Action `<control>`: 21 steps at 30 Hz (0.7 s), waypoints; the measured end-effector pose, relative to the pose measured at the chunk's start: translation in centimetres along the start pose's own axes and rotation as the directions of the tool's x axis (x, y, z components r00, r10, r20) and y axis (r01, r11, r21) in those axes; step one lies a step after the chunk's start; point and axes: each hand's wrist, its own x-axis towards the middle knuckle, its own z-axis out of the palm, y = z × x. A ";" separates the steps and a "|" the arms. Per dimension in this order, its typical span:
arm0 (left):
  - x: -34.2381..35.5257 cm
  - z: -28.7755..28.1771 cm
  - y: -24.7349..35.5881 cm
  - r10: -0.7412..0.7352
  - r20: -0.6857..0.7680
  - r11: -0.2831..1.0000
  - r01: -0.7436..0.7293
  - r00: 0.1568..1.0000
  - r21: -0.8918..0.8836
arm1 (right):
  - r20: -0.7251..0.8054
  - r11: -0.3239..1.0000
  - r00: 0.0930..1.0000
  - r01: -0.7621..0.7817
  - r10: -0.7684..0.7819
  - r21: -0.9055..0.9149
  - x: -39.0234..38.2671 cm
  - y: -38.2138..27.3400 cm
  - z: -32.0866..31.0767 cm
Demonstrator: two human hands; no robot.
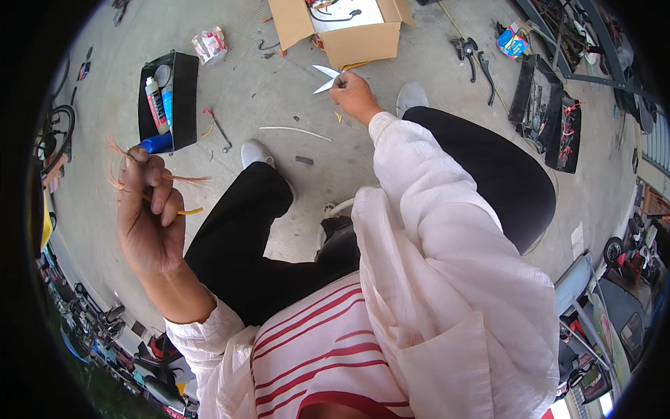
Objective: The person strips insulation from a yellow wire using red-handled scissors, then twists the exposed strands with their fingers. They repeatedly pick up and set down small components from a cardboard box while continuing to twist and prepare the wire ends.
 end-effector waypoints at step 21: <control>-0.3 -2.1 -0.7 -0.099 -0.010 0.994 0.099 0.995 -0.050 | 0.058 0.753 0.998 0.057 -0.026 -0.656 -3.6 13.3 1.1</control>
